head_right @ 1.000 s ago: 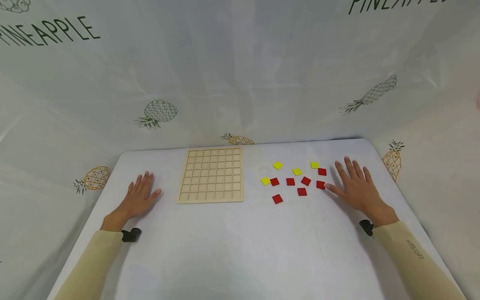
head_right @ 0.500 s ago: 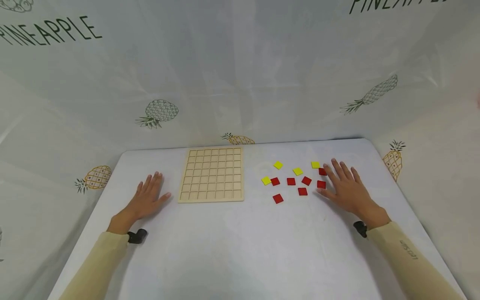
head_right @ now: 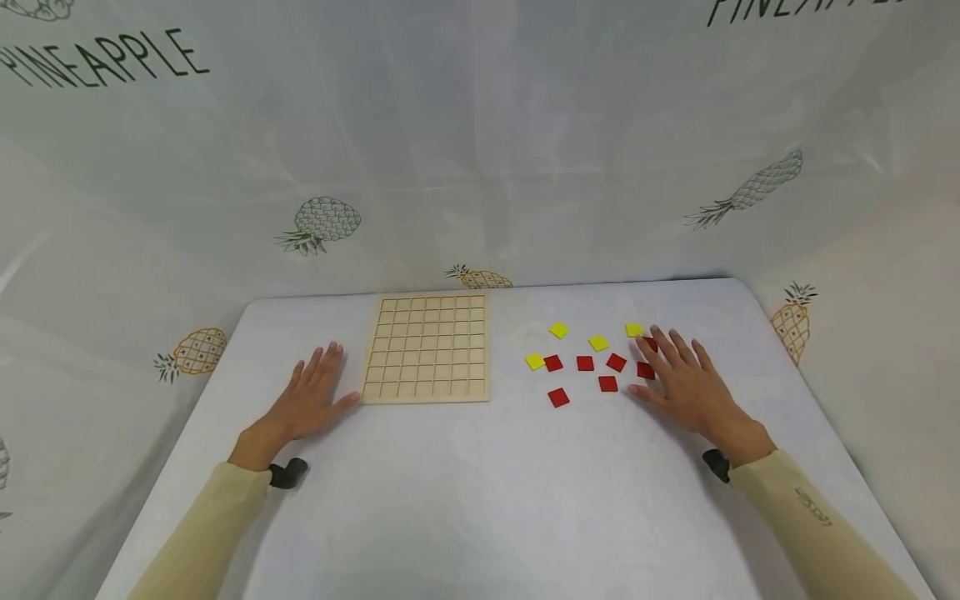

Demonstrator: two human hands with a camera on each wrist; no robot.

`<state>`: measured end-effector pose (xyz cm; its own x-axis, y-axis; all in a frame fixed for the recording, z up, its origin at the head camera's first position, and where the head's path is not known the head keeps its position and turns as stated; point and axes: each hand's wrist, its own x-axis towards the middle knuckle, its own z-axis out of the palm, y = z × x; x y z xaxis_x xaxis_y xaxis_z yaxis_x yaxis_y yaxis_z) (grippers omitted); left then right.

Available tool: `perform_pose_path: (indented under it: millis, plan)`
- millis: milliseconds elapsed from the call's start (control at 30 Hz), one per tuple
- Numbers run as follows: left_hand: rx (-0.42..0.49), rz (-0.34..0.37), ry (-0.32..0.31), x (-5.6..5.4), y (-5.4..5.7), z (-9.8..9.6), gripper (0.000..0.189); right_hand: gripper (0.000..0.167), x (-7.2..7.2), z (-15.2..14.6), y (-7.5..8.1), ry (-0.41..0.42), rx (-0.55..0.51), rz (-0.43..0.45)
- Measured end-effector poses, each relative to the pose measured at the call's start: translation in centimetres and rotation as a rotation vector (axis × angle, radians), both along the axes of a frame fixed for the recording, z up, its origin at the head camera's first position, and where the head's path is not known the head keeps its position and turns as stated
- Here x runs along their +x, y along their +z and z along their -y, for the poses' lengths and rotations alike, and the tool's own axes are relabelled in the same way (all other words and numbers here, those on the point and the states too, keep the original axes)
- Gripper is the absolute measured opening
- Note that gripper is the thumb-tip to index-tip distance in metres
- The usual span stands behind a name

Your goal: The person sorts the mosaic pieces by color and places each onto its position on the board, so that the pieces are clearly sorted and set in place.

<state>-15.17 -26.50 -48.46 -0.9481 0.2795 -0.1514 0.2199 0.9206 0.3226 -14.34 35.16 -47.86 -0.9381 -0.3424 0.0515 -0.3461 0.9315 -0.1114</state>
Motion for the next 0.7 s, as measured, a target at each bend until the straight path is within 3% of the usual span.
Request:
perform_pose_path:
  millis: [400,700]
  plan:
    - [-0.02,0.04,-0.016,0.0,-0.2,-1.4,0.101,0.085,0.4,0.2,-0.6,0.063,0.0,-0.063]
    - [-0.018,0.101,-0.026,0.4,0.6,-2.7,0.099,0.074,0.7,0.5,-0.7,0.133,0.042,-0.129]
